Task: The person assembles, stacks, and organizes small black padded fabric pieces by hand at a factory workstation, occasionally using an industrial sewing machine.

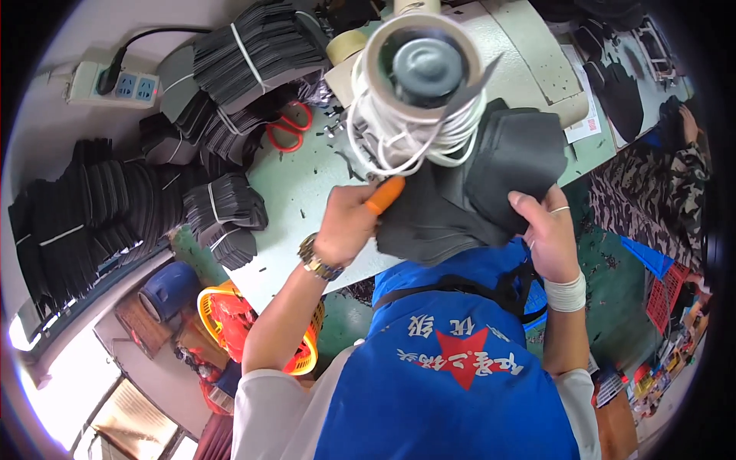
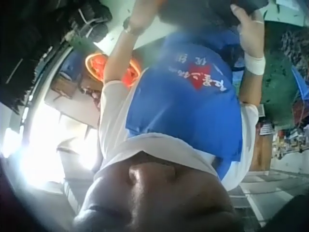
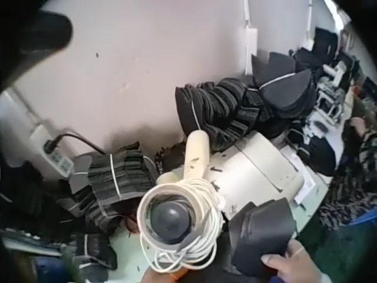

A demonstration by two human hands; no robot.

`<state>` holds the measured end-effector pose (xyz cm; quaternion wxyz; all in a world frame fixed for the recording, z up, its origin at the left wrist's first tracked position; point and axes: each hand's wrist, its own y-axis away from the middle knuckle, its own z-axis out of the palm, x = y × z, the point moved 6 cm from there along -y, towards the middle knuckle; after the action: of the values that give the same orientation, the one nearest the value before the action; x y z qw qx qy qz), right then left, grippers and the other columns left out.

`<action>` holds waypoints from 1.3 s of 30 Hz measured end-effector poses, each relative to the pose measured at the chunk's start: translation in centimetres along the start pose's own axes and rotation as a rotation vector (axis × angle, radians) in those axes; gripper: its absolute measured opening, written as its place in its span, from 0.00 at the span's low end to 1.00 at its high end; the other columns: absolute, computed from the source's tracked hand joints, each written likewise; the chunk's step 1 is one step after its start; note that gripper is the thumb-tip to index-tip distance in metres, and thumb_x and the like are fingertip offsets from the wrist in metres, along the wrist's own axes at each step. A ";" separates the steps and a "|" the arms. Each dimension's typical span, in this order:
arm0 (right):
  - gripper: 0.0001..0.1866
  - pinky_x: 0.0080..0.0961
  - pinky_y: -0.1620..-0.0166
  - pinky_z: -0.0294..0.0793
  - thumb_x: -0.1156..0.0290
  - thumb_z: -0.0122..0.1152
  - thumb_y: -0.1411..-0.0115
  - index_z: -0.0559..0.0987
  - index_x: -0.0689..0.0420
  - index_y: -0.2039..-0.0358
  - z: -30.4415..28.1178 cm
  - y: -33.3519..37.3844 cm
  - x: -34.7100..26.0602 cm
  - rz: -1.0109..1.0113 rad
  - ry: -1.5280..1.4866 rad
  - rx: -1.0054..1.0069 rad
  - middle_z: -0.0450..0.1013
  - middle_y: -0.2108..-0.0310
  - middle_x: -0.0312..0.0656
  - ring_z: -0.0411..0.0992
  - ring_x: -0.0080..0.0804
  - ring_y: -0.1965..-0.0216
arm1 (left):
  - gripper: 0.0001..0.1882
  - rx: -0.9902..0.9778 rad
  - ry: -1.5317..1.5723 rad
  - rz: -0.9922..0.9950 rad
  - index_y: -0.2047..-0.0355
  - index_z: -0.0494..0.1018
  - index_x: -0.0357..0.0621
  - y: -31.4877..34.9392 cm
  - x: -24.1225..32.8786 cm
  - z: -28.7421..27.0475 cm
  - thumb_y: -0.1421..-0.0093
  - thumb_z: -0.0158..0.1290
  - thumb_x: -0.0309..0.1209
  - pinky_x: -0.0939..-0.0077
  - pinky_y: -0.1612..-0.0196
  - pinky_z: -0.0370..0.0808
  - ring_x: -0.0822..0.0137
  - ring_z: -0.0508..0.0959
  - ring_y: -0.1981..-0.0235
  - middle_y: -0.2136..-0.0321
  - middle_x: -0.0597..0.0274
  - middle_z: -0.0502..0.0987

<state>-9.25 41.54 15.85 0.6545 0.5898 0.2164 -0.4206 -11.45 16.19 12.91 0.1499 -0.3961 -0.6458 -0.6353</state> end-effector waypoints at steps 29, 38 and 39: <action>0.15 0.21 0.50 0.66 0.80 0.53 0.42 0.70 0.65 0.53 0.1 0.8 0.6 -0.095 -0.007 0.022 0.72 0.56 0.39 0.69 0.23 0.56 | 0.11 -0.295 0.356 -0.035 0.67 0.71 0.27 0.1 -0.1 0.3 0.40 0.48 0.28 0.80 0.79 0.74 0.73 0.76 0.80 0.77 0.60 0.75; 0.15 0.12 0.71 0.65 0.74 0.58 0.43 0.71 0.64 0.56 -1.2 1.6 0.8 -0.036 0.002 0.124 0.72 0.60 0.38 0.69 0.16 0.65 | 0.34 -0.258 0.988 -0.224 0.48 0.59 0.34 1.4 -4.7 -1.3 0.35 0.33 0.56 0.60 0.74 0.80 0.48 0.80 0.70 0.64 0.33 0.74; 0.15 0.12 0.71 0.65 0.74 0.58 0.43 0.71 0.64 0.56 -1.0 1.6 1.3 -0.037 0.002 0.125 0.72 0.60 0.38 0.69 0.16 0.65 | 0.37 -0.576 1.042 -0.298 0.47 0.58 0.32 2.8 -4.6 0.0 0.36 0.32 0.58 0.59 0.73 0.80 0.45 0.80 0.69 0.61 0.29 0.73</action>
<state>-7.07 42.08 15.59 0.6083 0.6259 0.2011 -0.4448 -6.49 14.35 11.66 0.2423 0.0366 -0.3383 -0.9086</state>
